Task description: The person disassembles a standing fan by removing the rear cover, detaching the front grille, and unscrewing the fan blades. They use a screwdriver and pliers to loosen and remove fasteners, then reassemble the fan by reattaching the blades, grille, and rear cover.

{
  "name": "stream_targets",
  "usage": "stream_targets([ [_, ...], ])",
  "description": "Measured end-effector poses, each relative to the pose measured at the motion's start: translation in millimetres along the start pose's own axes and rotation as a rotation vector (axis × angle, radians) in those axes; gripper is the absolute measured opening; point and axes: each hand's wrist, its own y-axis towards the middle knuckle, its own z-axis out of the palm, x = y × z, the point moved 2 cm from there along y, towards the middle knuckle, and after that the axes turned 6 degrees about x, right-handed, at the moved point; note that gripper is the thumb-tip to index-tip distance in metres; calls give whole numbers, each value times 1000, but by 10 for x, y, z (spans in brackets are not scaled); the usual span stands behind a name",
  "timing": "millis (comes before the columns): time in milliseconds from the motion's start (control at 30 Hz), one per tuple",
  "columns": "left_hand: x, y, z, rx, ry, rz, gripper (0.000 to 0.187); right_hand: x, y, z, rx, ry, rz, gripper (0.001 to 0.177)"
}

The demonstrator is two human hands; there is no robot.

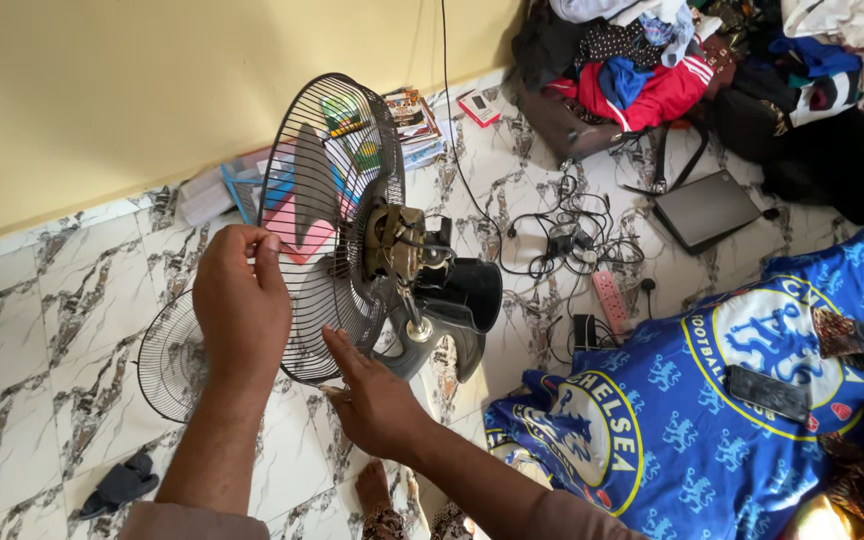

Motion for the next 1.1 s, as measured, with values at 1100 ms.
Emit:
stream_targets([
  [1100, 324, 43, 756, -195, -89, 225, 11, -1575, 619, -1698, -280, -88, 342, 47],
])
